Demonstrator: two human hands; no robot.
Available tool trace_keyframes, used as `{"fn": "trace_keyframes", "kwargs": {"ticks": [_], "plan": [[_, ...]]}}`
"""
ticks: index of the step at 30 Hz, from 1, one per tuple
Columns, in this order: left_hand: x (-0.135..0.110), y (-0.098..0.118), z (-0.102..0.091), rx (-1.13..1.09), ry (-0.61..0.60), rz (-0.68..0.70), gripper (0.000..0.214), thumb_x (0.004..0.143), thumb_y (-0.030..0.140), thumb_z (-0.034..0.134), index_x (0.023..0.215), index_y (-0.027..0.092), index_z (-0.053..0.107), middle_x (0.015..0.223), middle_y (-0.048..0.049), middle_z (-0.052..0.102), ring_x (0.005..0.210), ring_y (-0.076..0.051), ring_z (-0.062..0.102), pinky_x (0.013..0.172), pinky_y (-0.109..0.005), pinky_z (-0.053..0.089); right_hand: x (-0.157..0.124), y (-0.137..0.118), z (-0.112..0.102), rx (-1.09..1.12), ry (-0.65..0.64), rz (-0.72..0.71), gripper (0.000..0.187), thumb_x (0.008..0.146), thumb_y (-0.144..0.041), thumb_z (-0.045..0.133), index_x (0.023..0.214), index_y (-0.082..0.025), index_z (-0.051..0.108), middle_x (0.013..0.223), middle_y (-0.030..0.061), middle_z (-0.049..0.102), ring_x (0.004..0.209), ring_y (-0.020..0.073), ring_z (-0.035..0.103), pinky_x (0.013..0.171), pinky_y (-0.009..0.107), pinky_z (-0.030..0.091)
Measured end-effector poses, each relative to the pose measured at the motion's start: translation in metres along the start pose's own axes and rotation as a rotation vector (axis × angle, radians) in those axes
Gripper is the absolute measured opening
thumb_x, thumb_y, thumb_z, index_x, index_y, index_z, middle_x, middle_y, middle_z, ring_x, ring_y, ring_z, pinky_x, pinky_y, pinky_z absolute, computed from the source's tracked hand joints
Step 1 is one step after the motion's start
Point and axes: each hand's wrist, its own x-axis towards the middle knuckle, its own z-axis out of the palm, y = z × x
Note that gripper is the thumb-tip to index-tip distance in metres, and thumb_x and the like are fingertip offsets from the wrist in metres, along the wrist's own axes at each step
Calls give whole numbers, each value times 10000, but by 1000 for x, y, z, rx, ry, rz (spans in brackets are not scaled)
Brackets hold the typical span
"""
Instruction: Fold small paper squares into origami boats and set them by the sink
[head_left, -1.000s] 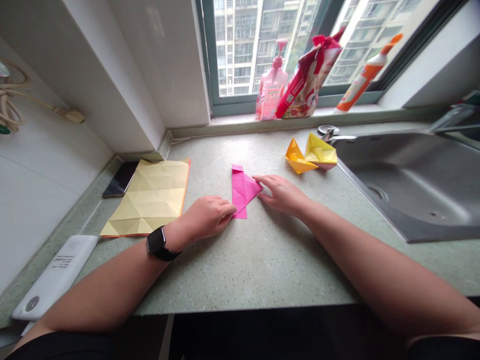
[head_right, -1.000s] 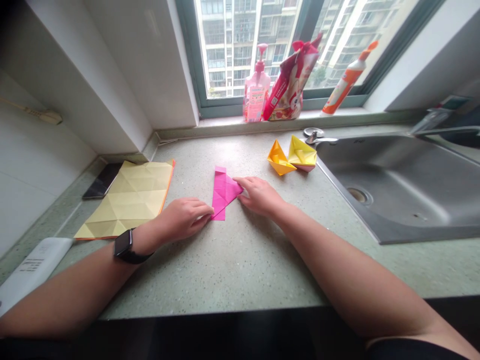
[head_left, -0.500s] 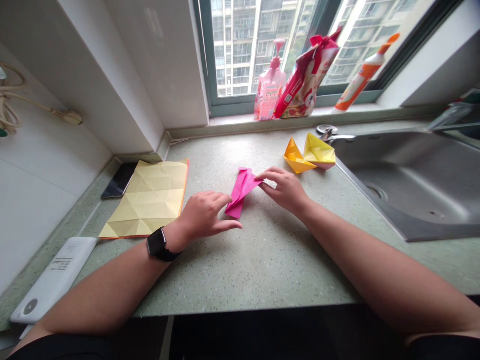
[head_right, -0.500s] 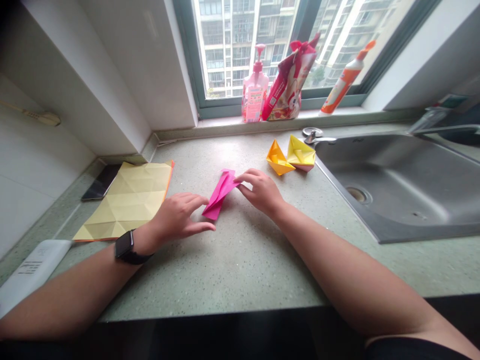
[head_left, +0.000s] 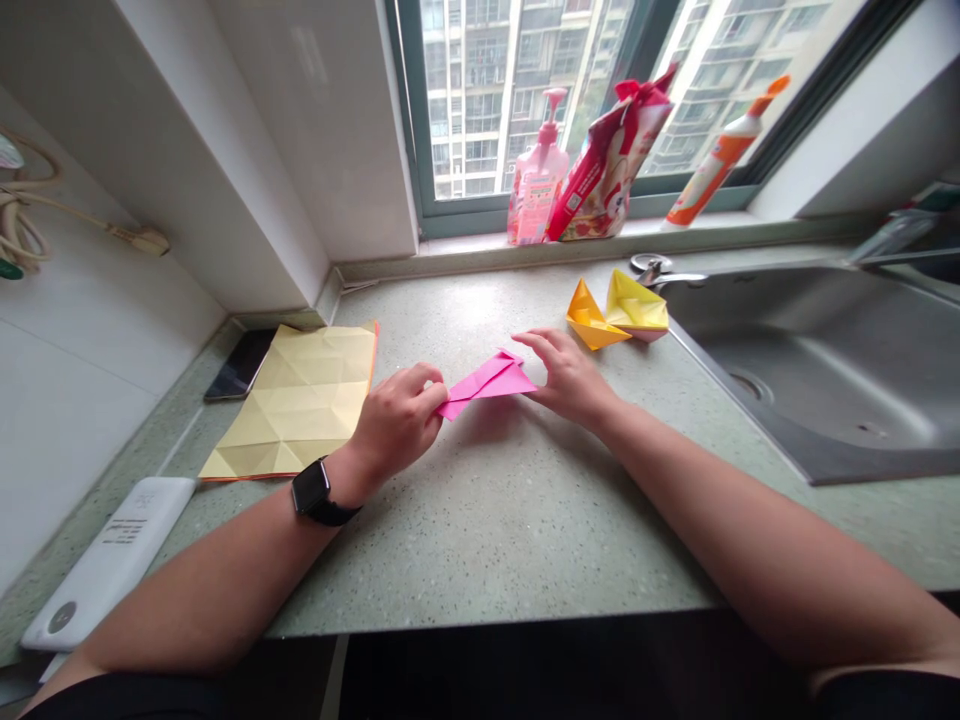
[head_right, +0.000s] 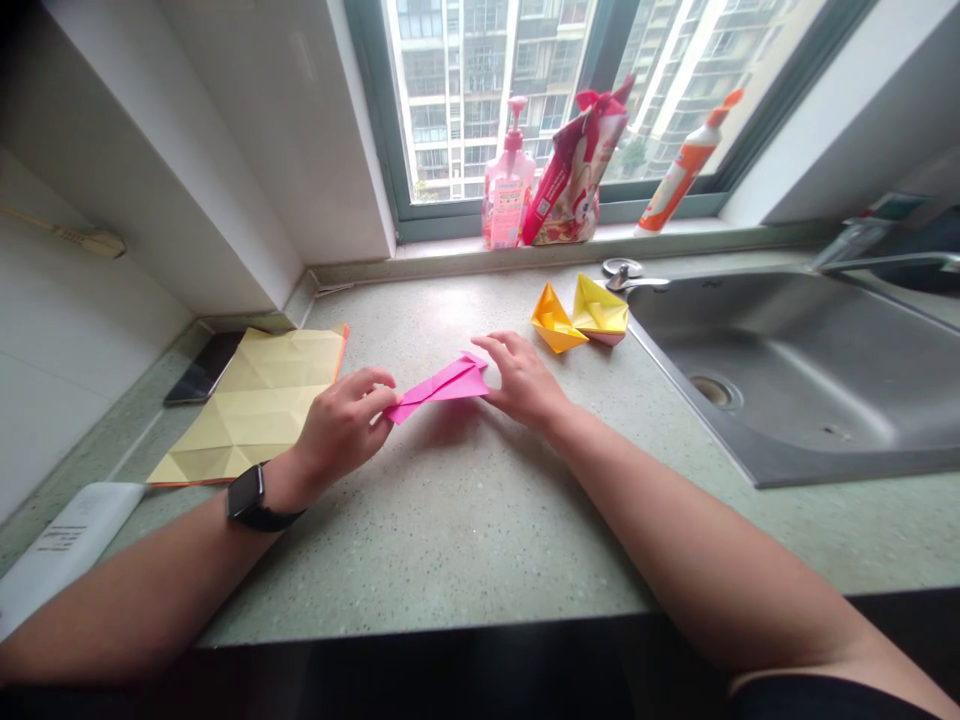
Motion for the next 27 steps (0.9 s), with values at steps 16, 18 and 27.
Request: {"fn": "trace_keyframes", "kwargs": {"ticks": [16,18,27], "plan": [[6,-16,10,-351,-201,-458,330,1038,384,617,851,200,818,1171,-87,724,1055,-248,709,968,-409,584,9,7,-9,214,31,334,384,911,-346,749,1274,-222,755,1031,92,812,946,288,774,924,482,620],[4,-15,12,-233,-274,-438,322,1026,349,614,838,204,832,1180,-93,728,1065,-272,695,1024,-463,552,8,3,-9,98,68,247,403,905,-292,743,1301,-220,750,1097,109,797,1056,312,760,996,503,596],[4,-7,14,-139,-378,-370,355,1029,334,588,775,198,795,1066,-99,727,1014,-279,642,972,-484,503,-4,-26,-2,63,-404,-209,220,1006,-233,679,1135,-312,838,1094,38,790,894,188,720,788,334,557]]}}
